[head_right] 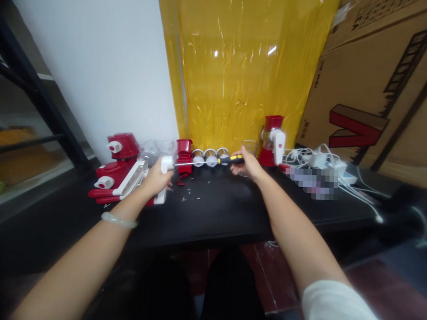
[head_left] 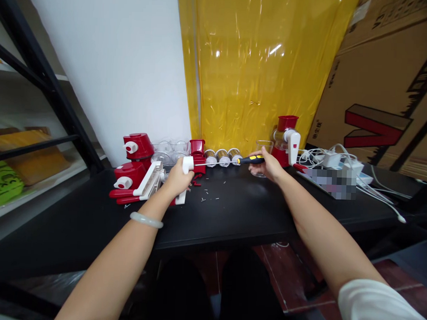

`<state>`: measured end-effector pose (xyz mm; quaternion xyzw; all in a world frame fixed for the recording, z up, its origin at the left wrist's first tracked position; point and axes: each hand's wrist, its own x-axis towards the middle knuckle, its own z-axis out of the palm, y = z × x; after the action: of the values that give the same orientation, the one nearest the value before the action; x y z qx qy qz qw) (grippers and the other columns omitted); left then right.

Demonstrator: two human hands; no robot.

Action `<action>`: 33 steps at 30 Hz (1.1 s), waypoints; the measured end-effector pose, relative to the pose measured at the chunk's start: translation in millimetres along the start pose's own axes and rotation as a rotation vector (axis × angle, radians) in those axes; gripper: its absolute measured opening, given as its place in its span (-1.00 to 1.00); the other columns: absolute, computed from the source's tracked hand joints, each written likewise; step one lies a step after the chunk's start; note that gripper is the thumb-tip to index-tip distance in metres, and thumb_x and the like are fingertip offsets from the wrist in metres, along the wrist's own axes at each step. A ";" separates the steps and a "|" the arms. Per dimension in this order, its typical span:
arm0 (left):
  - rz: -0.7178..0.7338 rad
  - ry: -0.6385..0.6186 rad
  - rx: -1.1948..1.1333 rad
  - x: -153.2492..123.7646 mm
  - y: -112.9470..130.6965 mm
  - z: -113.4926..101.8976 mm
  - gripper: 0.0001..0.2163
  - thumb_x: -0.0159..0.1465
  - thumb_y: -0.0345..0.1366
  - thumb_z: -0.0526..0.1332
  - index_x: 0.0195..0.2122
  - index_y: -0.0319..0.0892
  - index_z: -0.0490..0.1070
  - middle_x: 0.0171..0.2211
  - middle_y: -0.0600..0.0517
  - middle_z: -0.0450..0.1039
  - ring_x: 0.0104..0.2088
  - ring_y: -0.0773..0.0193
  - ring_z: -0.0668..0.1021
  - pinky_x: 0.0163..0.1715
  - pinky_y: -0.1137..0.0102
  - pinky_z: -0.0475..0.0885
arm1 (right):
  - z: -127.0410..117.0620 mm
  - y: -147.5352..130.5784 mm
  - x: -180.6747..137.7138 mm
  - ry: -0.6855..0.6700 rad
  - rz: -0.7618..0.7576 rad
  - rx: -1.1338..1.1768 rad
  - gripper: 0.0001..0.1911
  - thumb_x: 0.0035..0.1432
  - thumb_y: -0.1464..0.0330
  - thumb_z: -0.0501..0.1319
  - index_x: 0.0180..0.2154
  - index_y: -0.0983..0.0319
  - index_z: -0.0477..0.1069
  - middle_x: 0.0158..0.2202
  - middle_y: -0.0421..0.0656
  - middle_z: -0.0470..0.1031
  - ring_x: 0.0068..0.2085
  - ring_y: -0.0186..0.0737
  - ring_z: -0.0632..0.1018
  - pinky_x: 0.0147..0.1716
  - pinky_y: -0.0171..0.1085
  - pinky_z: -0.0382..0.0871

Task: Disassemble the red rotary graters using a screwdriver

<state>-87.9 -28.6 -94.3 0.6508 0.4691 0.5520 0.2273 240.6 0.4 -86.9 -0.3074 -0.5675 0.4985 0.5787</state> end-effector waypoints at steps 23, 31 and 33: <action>-0.502 -0.186 0.058 -8.1 22.1 1.3 -0.73 -0.06 -0.45 0.13 -0.30 -0.10 0.24 -0.66 0.17 0.25 -0.66 0.24 0.44 -0.70 0.38 0.44 | -8.6 16.1 3.0 -0.101 -0.144 -0.018 -0.60 -0.10 0.19 0.43 -0.20 0.08 0.41 -0.25 -0.25 0.44 -0.25 -0.31 0.49 -0.21 -0.28 0.40; -0.476 -0.161 0.068 -10.2 20.9 7.9 -0.78 -0.07 -0.46 0.13 -0.36 -0.11 0.22 -0.68 0.17 0.22 -0.67 0.24 0.43 -0.68 0.37 0.43 | 1.8 19.2 4.4 0.092 0.018 0.057 -0.61 0.04 -0.03 0.24 -0.37 0.15 0.33 -0.49 -0.25 0.41 -0.44 -0.28 0.49 -0.41 -0.27 0.41; -0.453 -0.143 0.098 -10.1 20.7 8.8 -0.78 -0.06 -0.47 0.14 -0.36 -0.11 0.23 -0.68 0.16 0.23 -0.67 0.24 0.43 -0.68 0.38 0.43 | 1.0 22.8 4.6 0.105 -0.006 -0.164 -0.47 0.10 -0.15 0.09 -0.45 0.19 0.34 -0.64 -0.24 0.33 -0.58 -0.29 0.42 -0.52 -0.29 0.34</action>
<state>-71.8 -44.7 -85.1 0.5767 0.6120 0.4162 0.3459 233.8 11.6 -106.1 -0.3777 -0.5760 0.4321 0.5821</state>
